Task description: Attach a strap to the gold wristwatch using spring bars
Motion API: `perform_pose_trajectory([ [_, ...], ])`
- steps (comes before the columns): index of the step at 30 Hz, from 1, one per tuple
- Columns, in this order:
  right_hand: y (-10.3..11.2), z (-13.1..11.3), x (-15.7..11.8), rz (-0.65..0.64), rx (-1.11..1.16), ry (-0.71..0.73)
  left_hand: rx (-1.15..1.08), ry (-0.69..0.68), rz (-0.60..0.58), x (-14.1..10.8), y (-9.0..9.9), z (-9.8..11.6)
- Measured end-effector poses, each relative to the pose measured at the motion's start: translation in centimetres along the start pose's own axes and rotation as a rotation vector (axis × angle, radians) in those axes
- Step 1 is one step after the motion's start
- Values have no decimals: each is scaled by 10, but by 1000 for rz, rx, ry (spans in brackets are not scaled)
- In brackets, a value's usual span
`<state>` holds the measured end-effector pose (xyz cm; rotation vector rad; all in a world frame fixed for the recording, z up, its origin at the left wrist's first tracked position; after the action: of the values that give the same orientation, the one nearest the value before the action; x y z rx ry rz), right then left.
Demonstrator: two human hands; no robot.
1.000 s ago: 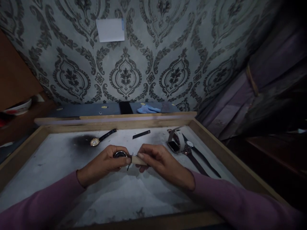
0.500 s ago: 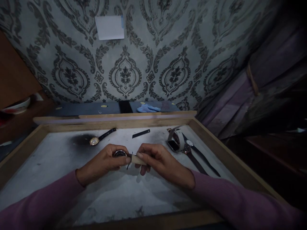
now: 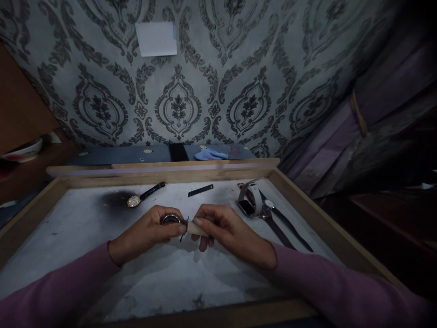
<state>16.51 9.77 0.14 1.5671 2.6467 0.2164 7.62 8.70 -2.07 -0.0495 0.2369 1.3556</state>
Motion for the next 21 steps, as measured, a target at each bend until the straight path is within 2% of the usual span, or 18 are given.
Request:
perform_pose_trajectory([
  [21, -1, -2, 0, 0, -1, -2, 10, 17, 10, 1, 1, -2],
])
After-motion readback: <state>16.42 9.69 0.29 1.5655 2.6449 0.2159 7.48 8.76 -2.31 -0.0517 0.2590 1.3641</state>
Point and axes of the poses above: each hand's wrist, its own x-axis towards the middle knuckle, its own y-axis out of the back of the hand, z = x × y, the point moved 10 cm from there along x, towards the middle knuckle, and after that the axes turned 15 degrees about z, right-handed, at the moved point
